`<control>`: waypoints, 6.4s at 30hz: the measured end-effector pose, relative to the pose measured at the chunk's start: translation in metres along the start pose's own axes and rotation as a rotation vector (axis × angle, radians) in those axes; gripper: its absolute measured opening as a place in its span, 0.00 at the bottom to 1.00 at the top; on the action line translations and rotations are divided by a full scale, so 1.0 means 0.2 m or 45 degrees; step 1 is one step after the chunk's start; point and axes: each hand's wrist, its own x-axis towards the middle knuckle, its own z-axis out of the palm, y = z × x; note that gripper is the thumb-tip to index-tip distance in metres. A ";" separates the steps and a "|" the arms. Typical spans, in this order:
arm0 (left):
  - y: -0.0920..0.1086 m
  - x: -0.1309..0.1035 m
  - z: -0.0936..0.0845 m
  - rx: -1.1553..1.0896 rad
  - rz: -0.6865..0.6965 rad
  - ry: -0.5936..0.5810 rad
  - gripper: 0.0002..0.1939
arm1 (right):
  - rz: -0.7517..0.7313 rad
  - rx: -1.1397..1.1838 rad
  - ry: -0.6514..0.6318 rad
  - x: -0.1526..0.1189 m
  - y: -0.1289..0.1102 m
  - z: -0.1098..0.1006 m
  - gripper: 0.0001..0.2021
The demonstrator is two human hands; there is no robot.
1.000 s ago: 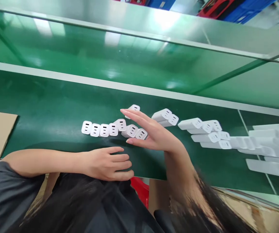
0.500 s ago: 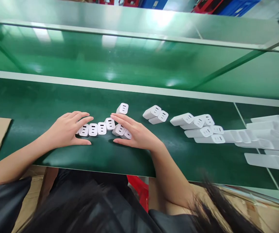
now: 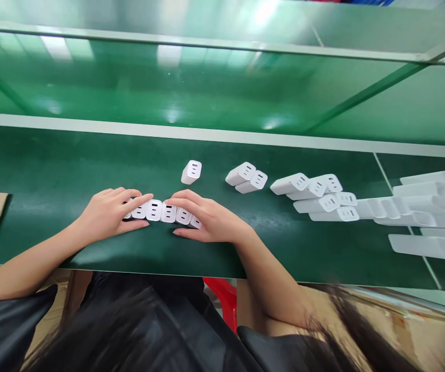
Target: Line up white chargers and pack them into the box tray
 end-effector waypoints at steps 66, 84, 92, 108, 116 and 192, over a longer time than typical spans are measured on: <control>0.12 -0.04 0.06 -0.171 0.040 0.203 0.18 | -0.078 0.319 -0.236 -0.03 0.13 -0.10 0.24; 0.07 -0.08 0.04 -0.318 -0.017 0.186 0.35 | -0.037 -0.282 -0.017 0.21 -0.26 0.02 0.34; 0.06 -0.08 0.02 -0.384 -0.008 0.136 0.37 | 0.221 -0.458 0.215 0.31 -0.01 -0.14 0.33; -0.02 -0.08 -0.11 -0.218 -0.013 -0.454 0.36 | 0.116 -0.412 -0.129 0.05 -0.19 -0.01 0.27; 0.06 -0.05 0.08 -0.473 0.064 -0.094 0.27 | 0.099 -0.412 -0.091 0.04 -0.15 0.04 0.24; -0.08 -0.03 0.00 -0.576 0.119 -0.190 0.31 | 0.629 0.475 -0.051 -0.07 -0.02 -0.14 0.19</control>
